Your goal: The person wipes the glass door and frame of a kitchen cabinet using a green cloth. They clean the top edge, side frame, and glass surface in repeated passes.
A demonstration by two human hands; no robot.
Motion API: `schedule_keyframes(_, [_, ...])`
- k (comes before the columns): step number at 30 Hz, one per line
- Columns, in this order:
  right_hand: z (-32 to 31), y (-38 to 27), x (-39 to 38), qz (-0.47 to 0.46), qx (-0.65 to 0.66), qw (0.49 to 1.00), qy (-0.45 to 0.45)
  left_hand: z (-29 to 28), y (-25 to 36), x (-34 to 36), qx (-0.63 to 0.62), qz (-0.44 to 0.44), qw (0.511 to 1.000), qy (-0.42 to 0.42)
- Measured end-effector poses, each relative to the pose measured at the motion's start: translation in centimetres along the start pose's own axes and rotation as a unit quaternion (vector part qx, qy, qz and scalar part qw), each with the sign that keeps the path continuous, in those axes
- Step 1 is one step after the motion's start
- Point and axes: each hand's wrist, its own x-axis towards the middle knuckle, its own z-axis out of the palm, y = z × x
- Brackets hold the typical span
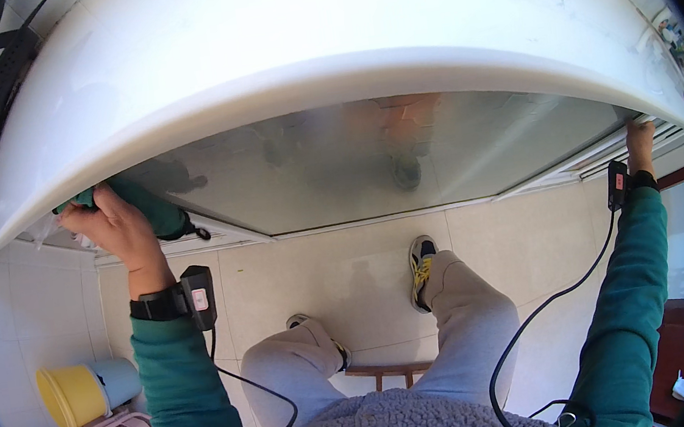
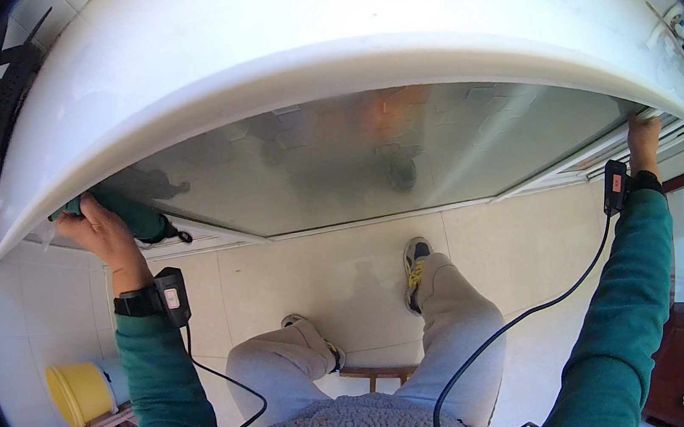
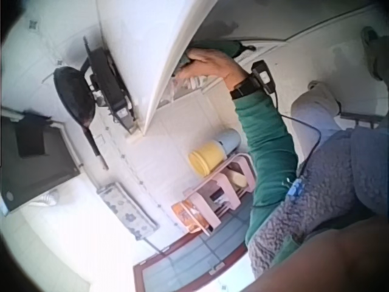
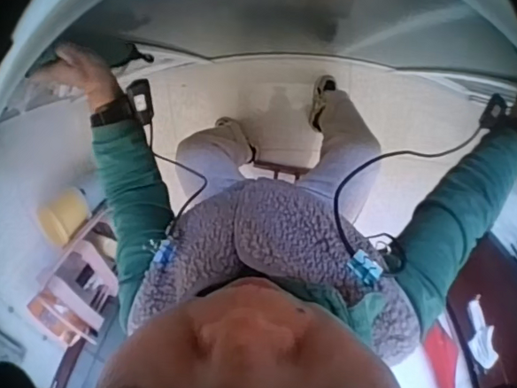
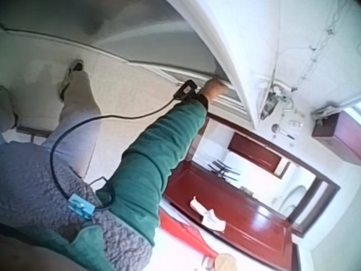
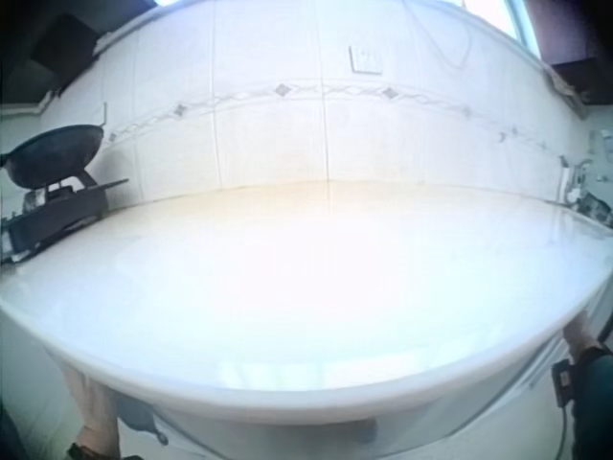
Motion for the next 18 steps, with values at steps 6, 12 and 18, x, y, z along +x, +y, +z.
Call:
schedule_keyframes(6, [-0.7, -0.8, -0.3, 0.005, 0.068, 0.997, -0.022, 1.0, -5.1, -8.0, 0.067, -0.024, 0.996, -0.060])
schedule_keyframes(12, [-0.9, -2.4, -1.4, -0.015, 0.048, 0.998, -0.026, 1.1, -8.4, -15.4, 0.163, -0.062, 0.969, -0.173])
schedule_keyframes(18, [-0.2, -1.2, -0.6, 0.006, 0.017, 1.000, -0.018, -0.8, -6.4, -9.9, 0.132, 0.048, 0.976, -0.165])
